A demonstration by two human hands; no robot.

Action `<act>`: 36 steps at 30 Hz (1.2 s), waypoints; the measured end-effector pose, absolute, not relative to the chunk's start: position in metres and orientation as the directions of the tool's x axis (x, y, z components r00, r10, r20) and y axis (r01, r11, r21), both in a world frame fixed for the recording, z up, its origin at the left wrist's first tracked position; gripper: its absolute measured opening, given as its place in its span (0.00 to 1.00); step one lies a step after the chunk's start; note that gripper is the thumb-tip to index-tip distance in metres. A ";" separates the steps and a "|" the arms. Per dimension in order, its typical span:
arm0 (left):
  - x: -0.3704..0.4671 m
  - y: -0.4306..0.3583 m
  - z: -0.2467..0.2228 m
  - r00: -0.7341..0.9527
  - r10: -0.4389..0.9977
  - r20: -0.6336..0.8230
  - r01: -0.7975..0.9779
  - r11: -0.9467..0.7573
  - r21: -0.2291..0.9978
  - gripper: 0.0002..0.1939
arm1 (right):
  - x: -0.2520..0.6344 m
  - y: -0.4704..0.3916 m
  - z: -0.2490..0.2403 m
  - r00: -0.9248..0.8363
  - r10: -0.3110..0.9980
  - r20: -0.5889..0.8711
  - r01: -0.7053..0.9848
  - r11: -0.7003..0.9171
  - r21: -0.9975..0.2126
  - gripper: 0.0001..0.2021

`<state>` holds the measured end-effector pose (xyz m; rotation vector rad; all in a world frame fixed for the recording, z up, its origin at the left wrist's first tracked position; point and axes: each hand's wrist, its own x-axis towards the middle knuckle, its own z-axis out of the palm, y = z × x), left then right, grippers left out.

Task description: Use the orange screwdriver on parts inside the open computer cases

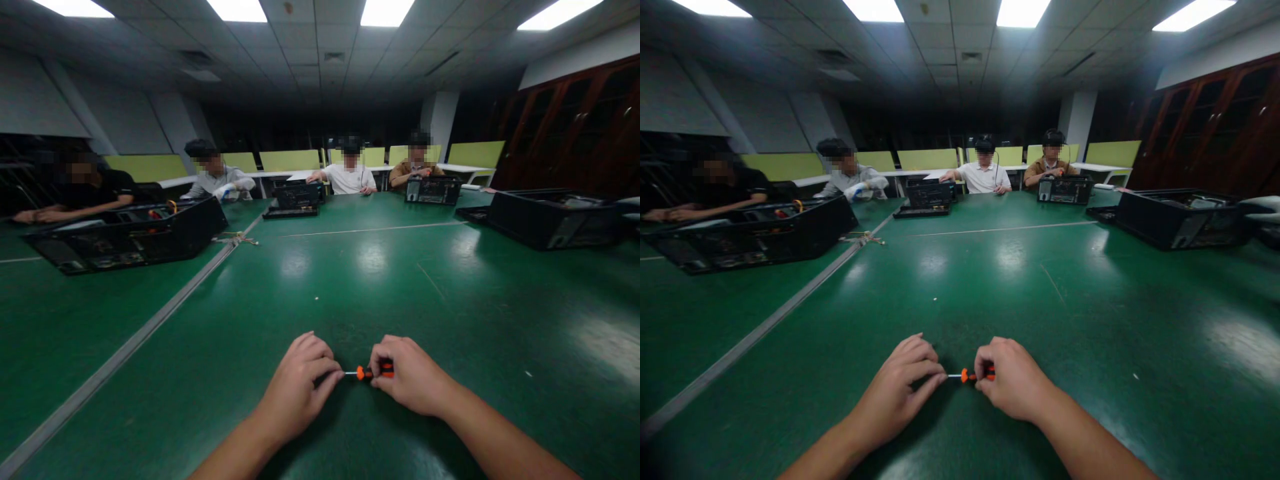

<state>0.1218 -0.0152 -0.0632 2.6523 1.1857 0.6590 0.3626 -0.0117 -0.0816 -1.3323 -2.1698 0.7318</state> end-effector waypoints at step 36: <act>0.127 -0.016 -0.066 0.568 0.766 0.302 0.696 -0.642 0.321 0.08 | 0.362 -0.013 -0.076 -0.391 0.911 0.130 0.676 0.380 -0.632 0.07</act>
